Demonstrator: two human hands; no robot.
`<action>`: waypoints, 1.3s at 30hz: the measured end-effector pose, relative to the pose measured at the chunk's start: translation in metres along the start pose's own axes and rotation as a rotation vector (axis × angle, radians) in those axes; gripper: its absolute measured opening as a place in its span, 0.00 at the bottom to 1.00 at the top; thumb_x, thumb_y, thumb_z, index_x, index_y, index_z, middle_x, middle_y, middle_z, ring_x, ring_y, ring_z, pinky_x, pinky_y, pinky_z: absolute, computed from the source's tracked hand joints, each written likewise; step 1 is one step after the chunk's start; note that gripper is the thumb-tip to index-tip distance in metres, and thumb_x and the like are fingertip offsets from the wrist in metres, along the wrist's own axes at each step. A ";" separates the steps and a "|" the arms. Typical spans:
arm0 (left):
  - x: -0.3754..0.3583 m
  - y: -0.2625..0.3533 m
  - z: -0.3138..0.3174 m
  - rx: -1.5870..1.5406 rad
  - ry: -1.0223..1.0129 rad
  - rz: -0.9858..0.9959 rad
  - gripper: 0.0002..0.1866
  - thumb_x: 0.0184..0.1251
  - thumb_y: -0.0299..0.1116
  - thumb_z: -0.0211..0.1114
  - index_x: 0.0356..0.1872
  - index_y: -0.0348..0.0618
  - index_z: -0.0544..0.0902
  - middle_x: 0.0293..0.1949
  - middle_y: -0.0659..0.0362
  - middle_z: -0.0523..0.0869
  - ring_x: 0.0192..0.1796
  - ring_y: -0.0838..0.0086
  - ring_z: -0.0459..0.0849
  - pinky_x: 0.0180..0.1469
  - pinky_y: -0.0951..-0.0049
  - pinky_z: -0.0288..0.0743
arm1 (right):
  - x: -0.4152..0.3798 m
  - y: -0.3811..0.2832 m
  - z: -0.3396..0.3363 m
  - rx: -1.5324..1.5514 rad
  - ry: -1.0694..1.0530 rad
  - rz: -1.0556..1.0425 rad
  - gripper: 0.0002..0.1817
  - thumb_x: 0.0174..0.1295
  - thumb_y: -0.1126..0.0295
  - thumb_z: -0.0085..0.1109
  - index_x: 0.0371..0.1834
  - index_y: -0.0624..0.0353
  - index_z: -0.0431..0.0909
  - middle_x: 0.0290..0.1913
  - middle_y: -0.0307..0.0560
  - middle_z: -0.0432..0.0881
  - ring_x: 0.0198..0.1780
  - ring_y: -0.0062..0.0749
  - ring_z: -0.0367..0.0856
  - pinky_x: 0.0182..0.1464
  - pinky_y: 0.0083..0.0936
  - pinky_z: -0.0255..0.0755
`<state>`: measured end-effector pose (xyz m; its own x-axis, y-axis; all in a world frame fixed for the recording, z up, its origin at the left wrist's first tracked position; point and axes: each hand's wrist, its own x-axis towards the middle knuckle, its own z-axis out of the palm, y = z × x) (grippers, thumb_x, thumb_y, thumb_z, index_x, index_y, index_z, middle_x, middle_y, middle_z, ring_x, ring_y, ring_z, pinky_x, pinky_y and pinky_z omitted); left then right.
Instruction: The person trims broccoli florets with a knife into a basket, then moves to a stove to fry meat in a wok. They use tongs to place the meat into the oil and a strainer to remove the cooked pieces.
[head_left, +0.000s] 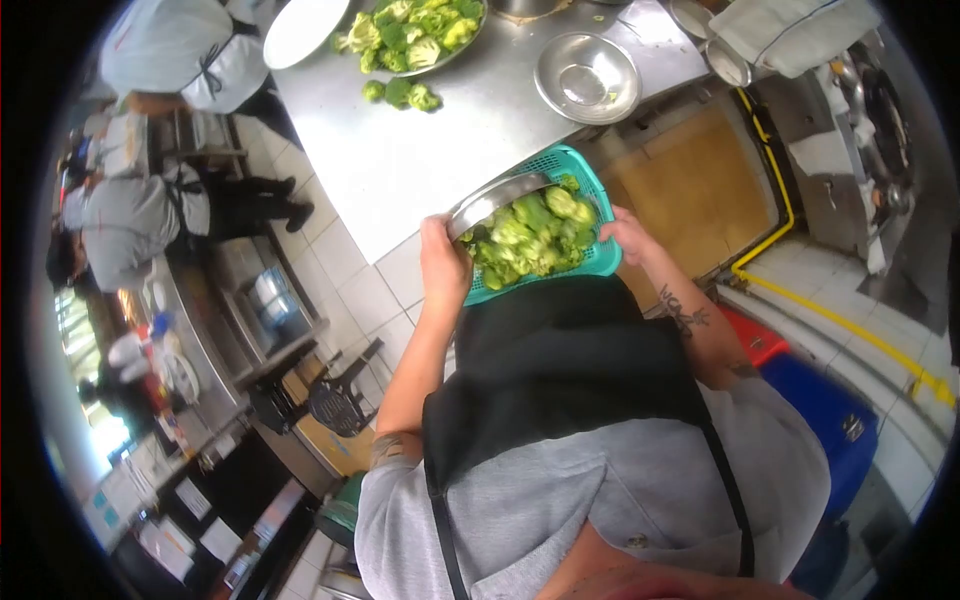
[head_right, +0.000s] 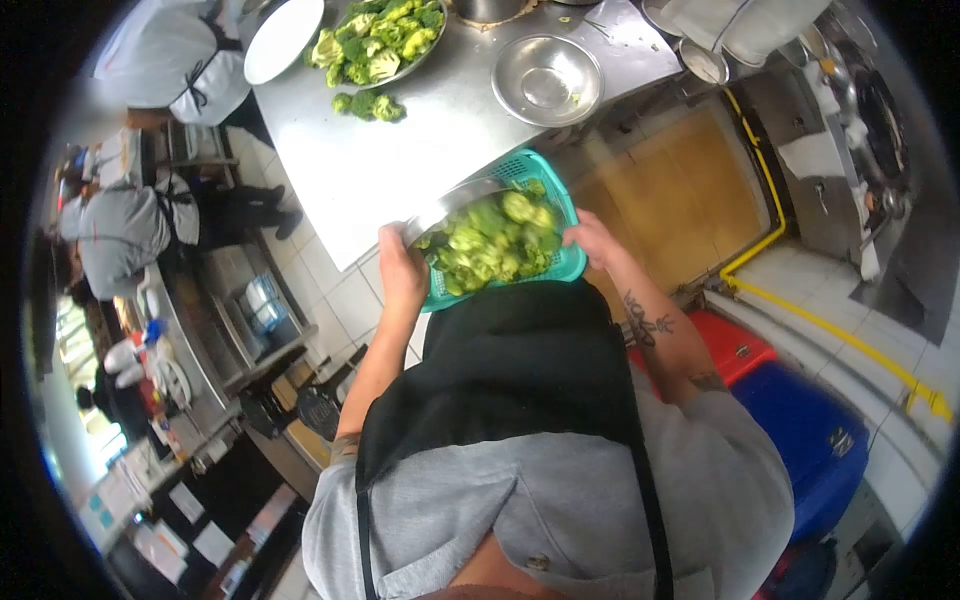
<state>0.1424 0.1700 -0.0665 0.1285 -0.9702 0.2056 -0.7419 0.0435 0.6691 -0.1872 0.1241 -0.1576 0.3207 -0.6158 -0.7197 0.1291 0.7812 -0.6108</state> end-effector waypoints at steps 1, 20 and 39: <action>-0.006 0.004 0.009 0.020 0.035 0.047 0.24 0.50 0.09 0.51 0.52 0.32 0.72 0.45 0.41 0.76 0.49 0.44 0.77 0.50 0.52 0.74 | -0.003 -0.002 -0.004 0.001 -0.022 0.002 0.33 0.50 0.85 0.50 0.66 0.62 0.73 0.47 0.48 0.81 0.45 0.35 0.84 0.45 0.31 0.83; -0.026 0.059 0.017 -0.150 0.379 -0.108 0.33 0.61 0.10 0.45 0.70 0.38 0.65 0.63 0.44 0.74 0.66 0.54 0.76 0.67 0.59 0.71 | -0.011 0.012 -0.082 0.029 -0.204 -0.035 0.29 0.50 0.87 0.51 0.60 0.64 0.75 0.50 0.50 0.82 0.45 0.37 0.86 0.46 0.32 0.85; 0.105 -0.184 -0.112 -1.110 0.402 -0.710 0.27 0.78 0.29 0.56 0.72 0.35 0.60 0.69 0.45 0.68 0.63 0.54 0.78 0.55 0.51 0.85 | -0.065 -0.040 -0.034 0.136 -0.158 -0.195 0.35 0.48 0.85 0.49 0.67 0.69 0.69 0.57 0.57 0.81 0.54 0.44 0.85 0.55 0.38 0.83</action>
<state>0.3659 0.0867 -0.0880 0.5761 -0.7370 -0.3534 0.4477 -0.0772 0.8908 -0.2451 0.1290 -0.0978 0.4183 -0.7405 -0.5260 0.3238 0.6626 -0.6753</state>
